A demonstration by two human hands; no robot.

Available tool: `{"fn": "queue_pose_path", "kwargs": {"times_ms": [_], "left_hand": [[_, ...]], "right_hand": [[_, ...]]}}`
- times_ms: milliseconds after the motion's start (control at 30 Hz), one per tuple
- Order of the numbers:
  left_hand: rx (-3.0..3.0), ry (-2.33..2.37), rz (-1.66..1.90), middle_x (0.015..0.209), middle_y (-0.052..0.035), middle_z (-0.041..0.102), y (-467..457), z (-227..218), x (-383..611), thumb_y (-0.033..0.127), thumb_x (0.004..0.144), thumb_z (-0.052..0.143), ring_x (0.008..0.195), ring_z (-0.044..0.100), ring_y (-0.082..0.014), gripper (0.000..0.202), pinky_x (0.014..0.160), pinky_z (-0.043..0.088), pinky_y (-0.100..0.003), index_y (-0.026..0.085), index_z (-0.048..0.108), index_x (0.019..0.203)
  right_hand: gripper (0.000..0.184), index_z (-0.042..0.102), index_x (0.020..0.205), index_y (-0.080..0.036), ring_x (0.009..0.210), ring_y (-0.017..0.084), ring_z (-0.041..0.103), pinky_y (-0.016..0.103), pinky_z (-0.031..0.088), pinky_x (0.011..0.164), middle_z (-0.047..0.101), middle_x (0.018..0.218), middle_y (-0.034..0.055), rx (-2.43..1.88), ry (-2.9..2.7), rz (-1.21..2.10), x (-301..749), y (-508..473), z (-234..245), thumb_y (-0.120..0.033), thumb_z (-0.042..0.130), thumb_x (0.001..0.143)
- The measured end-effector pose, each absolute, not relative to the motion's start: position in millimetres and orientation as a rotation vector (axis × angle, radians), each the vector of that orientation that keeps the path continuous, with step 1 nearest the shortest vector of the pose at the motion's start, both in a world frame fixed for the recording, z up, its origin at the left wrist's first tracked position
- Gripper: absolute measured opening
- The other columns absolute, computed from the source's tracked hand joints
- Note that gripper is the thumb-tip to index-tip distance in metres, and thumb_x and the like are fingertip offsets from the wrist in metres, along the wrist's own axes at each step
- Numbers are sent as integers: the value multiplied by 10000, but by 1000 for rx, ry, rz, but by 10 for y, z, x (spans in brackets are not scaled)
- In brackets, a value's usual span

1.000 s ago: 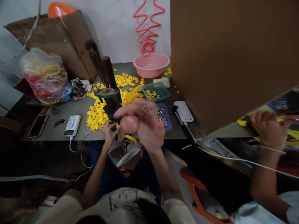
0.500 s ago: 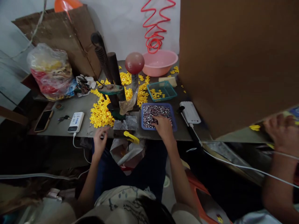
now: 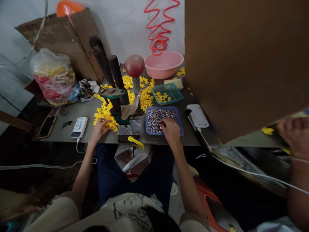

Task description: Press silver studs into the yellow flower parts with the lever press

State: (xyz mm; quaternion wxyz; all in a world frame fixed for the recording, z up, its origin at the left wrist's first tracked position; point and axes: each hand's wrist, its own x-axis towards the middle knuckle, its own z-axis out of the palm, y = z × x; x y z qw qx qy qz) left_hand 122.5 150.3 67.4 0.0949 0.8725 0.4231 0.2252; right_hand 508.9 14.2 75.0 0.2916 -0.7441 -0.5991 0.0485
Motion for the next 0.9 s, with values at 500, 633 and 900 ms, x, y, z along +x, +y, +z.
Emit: {"fn": "queue_pose_path", "kwargs": {"times_ms": [500, 633, 900], "left_hand": [[2446, 1227, 972, 1138, -95, 619, 1536, 806, 1327, 336, 892, 617, 1087, 595, -242, 234, 964, 480, -380, 190, 649, 1072], [2344, 1287, 1116, 1066, -85, 628, 1580, 856, 1385, 326, 893, 609, 990, 607, -222, 218, 829, 506, -328, 192, 648, 1061], [2051, 1272, 1284, 1033, -69, 654, 1609, 759, 1523, 284, 811, 658, 871, 627, -184, 267, 768, 514, -306, 189, 617, 1057]], "right_hand": [[106, 667, 904, -192, 932, 246, 599, 328, 424, 758, 683, 952, 96, -2081, -1660, 33, 5184, 140, 756, -186, 564, 882], [106, 652, 892, -198, 944, 241, 599, 316, 420, 741, 683, 954, 91, -2100, -1627, 3, 5151, 148, 772, -189, 546, 891], [173, 672, 979, -200, 945, 249, 613, 336, 442, 763, 702, 972, 100, -2069, -1490, 54, 5125, 135, 746, -211, 532, 877]]}}
